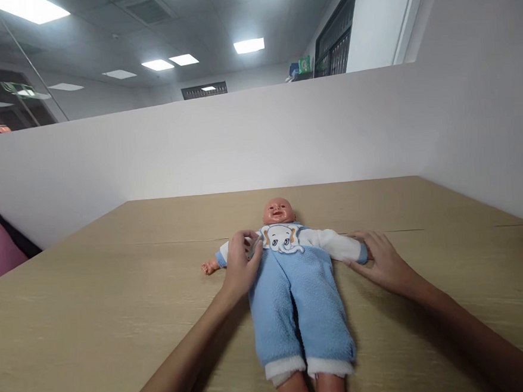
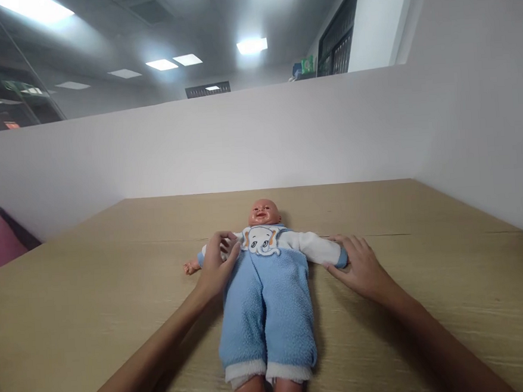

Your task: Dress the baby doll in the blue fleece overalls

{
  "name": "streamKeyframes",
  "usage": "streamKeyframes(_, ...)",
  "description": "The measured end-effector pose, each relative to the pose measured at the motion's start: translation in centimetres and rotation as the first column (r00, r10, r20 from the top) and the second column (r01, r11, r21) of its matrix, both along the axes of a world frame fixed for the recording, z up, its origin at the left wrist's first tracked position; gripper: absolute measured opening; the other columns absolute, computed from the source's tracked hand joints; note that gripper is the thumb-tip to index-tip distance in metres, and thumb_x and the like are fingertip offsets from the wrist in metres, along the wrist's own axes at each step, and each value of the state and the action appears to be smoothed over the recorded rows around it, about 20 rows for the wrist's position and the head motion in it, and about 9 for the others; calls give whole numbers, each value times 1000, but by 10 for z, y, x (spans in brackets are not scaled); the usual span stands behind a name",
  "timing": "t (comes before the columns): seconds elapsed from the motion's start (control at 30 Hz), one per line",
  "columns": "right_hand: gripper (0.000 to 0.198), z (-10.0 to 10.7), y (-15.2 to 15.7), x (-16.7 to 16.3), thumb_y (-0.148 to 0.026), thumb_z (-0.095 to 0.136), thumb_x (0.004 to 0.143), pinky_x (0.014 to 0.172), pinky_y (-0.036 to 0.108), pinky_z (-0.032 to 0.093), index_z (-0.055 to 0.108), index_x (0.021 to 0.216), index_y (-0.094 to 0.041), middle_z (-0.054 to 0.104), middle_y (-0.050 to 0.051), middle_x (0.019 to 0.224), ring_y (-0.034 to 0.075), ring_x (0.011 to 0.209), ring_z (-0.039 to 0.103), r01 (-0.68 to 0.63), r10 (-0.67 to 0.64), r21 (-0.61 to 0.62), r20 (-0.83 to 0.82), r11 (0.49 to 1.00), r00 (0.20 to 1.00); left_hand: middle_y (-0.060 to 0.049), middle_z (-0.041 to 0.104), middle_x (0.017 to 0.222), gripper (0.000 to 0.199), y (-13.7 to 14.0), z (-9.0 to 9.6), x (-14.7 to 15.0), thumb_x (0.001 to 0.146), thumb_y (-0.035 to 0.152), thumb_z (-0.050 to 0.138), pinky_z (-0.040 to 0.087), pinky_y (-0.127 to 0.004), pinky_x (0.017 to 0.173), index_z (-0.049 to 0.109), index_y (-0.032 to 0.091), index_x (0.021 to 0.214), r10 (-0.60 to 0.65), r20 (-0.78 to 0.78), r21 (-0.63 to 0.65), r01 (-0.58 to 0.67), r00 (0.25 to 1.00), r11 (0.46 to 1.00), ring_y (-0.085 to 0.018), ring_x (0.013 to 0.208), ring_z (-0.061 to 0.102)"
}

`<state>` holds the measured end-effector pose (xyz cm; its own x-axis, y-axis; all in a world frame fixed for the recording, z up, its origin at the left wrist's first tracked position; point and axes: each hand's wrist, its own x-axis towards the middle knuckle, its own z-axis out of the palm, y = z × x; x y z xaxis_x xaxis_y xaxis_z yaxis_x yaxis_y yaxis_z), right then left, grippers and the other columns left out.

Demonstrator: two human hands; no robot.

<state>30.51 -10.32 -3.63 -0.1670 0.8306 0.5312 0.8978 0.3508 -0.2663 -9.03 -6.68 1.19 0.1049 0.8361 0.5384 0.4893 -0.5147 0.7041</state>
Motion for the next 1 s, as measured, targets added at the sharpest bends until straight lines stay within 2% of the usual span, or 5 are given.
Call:
streamKeyframes(0.23, 45, 10, -3, -4, -37, 74, 84, 90, 46, 46, 67, 126, -26, 75, 9, 114, 35, 101, 68, 11, -15, 73, 50, 997, 999, -8, 66, 130, 23, -1, 45, 72, 101, 40, 62, 43, -45, 111, 62, 27, 120, -264, -392, 128, 337, 881, 933, -30, 126, 55)
streamKeyframes(0.5, 42, 29, -21, -29, -29, 77, 84, 112, 55, 43, 65, 124, -28, 74, 5, 107, 32, 103, 67, -75, 54, 283, 81, 956, 995, -12, 68, 133, 75, 39, 24, 127, 80, 64, 80, 45, -53, 108, 56, 20, 136, -385, -650, -46, 471, 655, 881, -37, 124, 57)
streamKeyframes(0.73, 56, 24, -22, -39, -39, 83, 85, 106, 56, 51, 60, 135, -29, 74, 9, 119, 33, 109, 68, -4, 50, 245, -184, 969, 982, -11, 71, 120, 52, 33, 13, 127, 84, 50, 75, 46, -49, 103, 64, 22, 127, -276, -637, 63, 405, 720, 912, -34, 113, 59)
streamKeyframes(0.9, 105, 12, -12, -41, -46, 92, 75, 114, 57, 51, 31, 159, -32, 57, 15, 149, 35, 135, 59, 14, 100, 186, -593, 982, 799, -8, 71, 107, 35, 31, 12, 124, 84, 43, 76, 48, -43, 95, 66, 22, 110, -271, -476, 95, 355, 837, 930, -30, 104, 61)
streamKeyframes(1.0, 114, -1, -8, -43, -48, 93, 74, 117, 60, 49, 22, 161, -36, 47, 16, 159, 35, 141, 54, -13, 93, 120, -695, 993, 713, -7, 71, 103, 30, 34, 11, 120, 84, 40, 77, 48, -40, 87, 66, 21, 103, -292, -306, 88, 333, 906, 939, -28, 98, 62)
